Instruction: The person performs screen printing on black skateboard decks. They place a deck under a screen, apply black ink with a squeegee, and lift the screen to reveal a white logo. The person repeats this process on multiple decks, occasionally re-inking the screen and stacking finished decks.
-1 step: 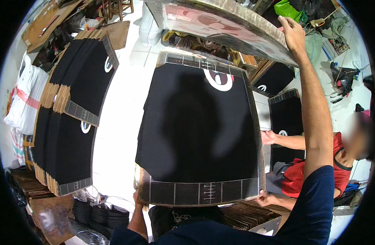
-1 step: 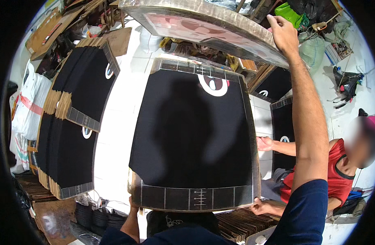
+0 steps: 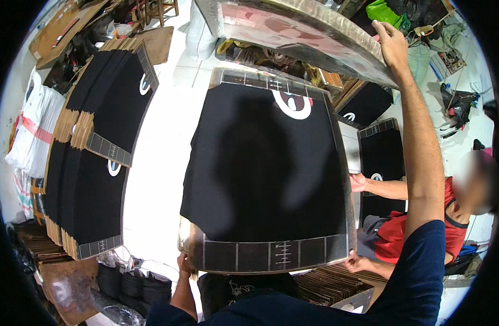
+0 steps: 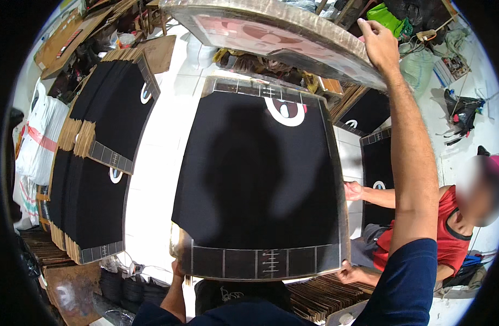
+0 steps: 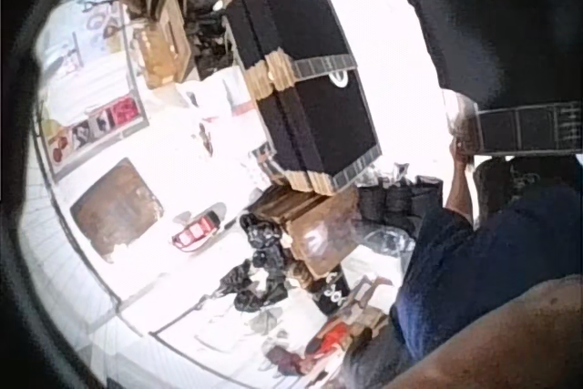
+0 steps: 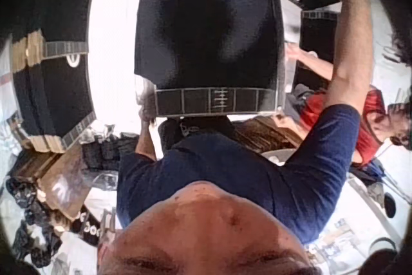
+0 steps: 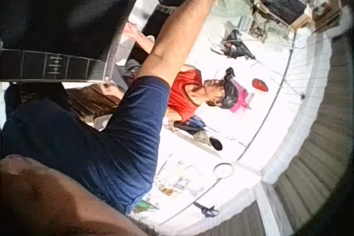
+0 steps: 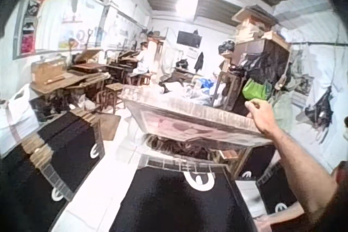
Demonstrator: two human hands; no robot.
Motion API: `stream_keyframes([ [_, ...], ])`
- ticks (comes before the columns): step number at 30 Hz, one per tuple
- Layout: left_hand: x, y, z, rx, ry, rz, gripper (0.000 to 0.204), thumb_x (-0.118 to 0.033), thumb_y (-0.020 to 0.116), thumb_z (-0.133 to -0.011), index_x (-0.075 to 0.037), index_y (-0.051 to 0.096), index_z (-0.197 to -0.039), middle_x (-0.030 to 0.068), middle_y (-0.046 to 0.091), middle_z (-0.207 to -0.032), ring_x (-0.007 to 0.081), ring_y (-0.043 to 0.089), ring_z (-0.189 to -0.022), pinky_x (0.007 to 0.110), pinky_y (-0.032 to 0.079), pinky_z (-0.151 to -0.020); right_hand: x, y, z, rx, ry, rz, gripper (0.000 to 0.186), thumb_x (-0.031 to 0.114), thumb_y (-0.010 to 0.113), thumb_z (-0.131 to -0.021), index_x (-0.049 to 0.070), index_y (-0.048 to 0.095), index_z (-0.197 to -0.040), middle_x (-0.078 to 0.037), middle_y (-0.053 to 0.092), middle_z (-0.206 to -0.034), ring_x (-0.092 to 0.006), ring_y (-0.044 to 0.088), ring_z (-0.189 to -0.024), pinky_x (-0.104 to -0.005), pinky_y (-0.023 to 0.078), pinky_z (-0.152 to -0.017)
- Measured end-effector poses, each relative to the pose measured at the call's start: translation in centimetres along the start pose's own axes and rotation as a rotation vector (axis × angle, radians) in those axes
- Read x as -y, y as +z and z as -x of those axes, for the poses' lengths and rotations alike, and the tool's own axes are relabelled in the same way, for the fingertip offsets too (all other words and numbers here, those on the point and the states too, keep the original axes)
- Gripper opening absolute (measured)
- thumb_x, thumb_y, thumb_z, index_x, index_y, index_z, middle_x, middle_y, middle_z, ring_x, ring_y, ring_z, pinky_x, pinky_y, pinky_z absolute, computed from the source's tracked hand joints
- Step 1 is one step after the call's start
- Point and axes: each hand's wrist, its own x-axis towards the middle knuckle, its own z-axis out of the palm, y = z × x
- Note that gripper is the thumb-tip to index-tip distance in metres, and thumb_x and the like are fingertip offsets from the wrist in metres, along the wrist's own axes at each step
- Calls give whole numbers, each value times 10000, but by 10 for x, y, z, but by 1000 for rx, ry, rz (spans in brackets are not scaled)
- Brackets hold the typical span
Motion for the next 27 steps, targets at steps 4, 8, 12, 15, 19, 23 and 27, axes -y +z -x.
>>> stream_keyframes([
  [4, -25, 10, 24, -224, 488, -198, 379, -335, 652, -1008, 36, 688, -940, 186, 707, -886, 309, 680, -781, 417, 522, -714, -4, -1, -6, -31, -35, -16, 566, 595, 566, -963, 129, 746, -1229, -113, 783, -976, -297, 725, -1028, -386, 508, -952],
  [8, -72, 24, 40, -362, 258, -474, 306, -335, 645, -1010, -39, 717, -979, 190, 720, -984, 415, 670, -947, 493, 515, -810, -5, -1, -10, -16, -44, -10, 568, 594, 561, -967, 125, 748, -1228, -114, 766, -949, -289, 719, -990, -383, 504, -930],
  [12, -78, 31, 28, -401, 350, -345, 383, -373, 581, -1007, -12, 687, -935, 206, 709, -914, 415, 678, -848, 509, 500, -732, -3, 0, -17, 2, -48, -25, 571, 595, 551, -972, 131, 751, -1239, -106, 760, -955, -267, 707, -998, -369, 489, -948],
  [15, -73, 26, 12, -538, 323, -217, 384, -351, 556, -1022, -6, 689, -919, 204, 703, -871, 428, 672, -806, 521, 503, -718, -4, 1, -18, 17, -20, -29, 595, 614, 544, -969, 136, 748, -1257, -109, 758, -994, -259, 695, -1029, -367, 479, -968],
  [19, -142, -24, -22, -755, 297, -672, 306, -301, 582, -1009, -38, 712, -922, 198, 689, -844, 434, 657, -778, 537, 494, -690, -9, 2, -18, 24, -20, -19, 629, 639, 536, -962, 134, 733, -1280, -116, 764, -1042, -288, 696, -1076, -387, 484, -977],
  [23, -275, -158, -17, -943, 420, -805, 278, -327, 650, -984, -82, 781, -971, 189, 752, -935, 391, 724, -875, 505, 535, -746, -13, 5, -22, 5, -42, 5, 639, 652, 525, -962, 141, 717, -1294, -119, 768, -1080, -322, 697, -1106, -411, 492, -975],
  [27, -358, -325, 106, -912, 324, -476, 392, -326, 719, -983, 51, 752, -1082, 207, 768, -986, 274, 725, -931, 390, 543, -880, -13, 6, -24, 46, -4, -38, 600, 633, 534, -968, 151, 721, -1271, -105, 770, -1035, -310, 706, -1077, -418, 500, -950],
])
